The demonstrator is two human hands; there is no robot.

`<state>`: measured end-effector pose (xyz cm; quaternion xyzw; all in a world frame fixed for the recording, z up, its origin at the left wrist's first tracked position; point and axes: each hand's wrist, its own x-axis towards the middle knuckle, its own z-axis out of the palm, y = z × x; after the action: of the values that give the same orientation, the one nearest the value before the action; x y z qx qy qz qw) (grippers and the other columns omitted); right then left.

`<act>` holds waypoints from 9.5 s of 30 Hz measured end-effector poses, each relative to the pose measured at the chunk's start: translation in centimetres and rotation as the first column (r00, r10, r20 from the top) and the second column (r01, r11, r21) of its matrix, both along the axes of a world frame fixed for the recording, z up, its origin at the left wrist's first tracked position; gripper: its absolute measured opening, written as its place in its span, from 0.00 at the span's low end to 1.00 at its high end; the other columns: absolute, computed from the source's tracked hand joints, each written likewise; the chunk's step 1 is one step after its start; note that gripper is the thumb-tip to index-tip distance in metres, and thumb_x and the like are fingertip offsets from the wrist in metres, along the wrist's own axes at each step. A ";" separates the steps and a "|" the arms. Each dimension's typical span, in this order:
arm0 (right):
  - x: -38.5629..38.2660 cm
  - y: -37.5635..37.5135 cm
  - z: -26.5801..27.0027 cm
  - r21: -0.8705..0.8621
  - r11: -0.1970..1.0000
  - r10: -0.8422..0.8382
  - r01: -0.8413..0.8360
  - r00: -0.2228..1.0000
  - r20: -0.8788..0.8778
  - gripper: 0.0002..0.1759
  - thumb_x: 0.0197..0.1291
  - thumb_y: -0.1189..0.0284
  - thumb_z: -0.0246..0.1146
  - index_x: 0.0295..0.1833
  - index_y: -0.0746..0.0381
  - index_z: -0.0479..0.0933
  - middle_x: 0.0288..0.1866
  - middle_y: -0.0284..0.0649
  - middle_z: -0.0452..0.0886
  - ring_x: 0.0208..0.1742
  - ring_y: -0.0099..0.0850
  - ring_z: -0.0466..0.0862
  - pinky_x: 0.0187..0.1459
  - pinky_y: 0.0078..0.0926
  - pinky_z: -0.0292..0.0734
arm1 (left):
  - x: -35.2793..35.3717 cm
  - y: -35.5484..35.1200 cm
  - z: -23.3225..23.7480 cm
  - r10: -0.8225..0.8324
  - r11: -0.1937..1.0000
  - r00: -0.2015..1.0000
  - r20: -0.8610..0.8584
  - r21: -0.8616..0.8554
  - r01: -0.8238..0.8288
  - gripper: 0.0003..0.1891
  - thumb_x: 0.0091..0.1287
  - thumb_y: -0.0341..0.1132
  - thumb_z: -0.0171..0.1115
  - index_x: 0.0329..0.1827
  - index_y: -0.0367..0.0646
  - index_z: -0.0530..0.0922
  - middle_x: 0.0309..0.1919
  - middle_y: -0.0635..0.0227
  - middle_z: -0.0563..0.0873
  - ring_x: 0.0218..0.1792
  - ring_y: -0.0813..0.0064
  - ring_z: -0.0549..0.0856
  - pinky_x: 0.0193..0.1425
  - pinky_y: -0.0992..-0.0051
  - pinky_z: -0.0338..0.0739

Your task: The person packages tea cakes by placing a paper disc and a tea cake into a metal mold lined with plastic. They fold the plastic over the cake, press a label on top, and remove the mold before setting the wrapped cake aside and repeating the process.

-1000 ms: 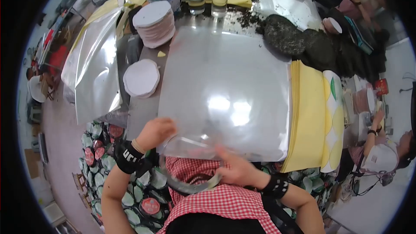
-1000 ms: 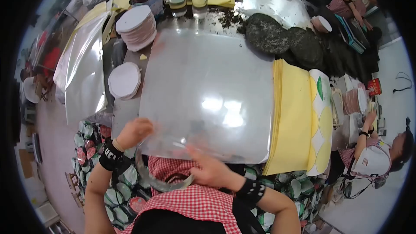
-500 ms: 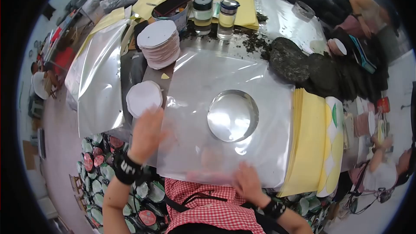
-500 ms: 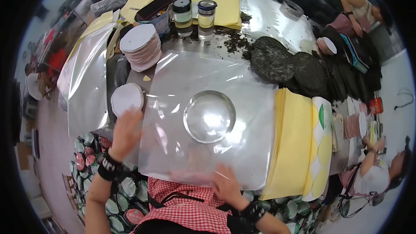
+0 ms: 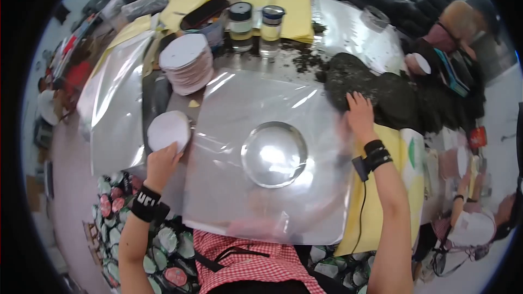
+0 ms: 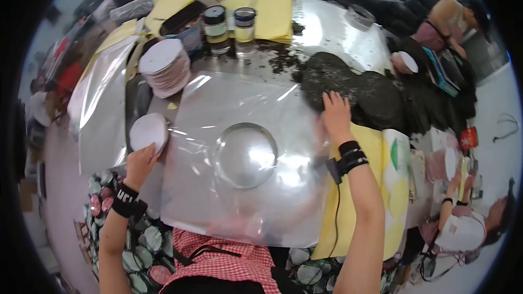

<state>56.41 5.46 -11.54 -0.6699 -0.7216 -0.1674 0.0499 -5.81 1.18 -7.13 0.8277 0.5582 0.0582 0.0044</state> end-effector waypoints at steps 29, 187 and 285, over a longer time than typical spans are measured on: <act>-24.9 -8.6 3.0 -0.305 0.952 0.005 -0.007 1.000 -0.008 0.39 0.58 0.75 0.65 0.74 0.77 0.63 0.47 0.46 0.72 0.36 0.34 0.84 0.32 0.23 0.86 | 24.5 0.4 0.1 -0.404 0.889 0.913 -0.054 -0.257 0.378 0.68 0.30 0.40 0.87 0.76 0.21 0.55 0.52 0.51 0.77 0.41 0.59 0.88 0.42 0.70 0.86; -27.4 -12.8 2.1 -0.259 0.866 -0.054 -0.427 0.436 -0.899 0.24 0.60 0.68 0.68 0.61 0.64 0.76 0.51 0.52 0.85 0.50 0.50 0.83 0.49 0.40 0.78 | 18.3 -15.2 4.5 -0.133 0.991 0.854 0.504 0.040 0.130 0.34 0.63 0.28 0.60 0.75 0.36 0.67 0.23 0.63 0.81 0.21 0.63 0.82 0.25 0.65 0.76; -24.7 -7.2 -0.2 -0.288 0.954 0.020 -0.077 0.980 -0.196 0.31 0.61 0.76 0.62 0.69 0.77 0.66 0.51 0.52 0.72 0.35 0.40 0.86 0.29 0.31 0.88 | 23.9 1.8 -2.6 -0.485 0.838 0.875 -0.008 -0.293 0.461 0.60 0.32 0.44 0.86 0.70 0.22 0.64 0.53 0.51 0.78 0.45 0.58 0.87 0.44 0.69 0.87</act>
<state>31.71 -1.70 -11.70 -0.6648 -0.7466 0.0080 0.0225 18.13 2.94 -9.71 0.9323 0.3385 -0.0587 0.1133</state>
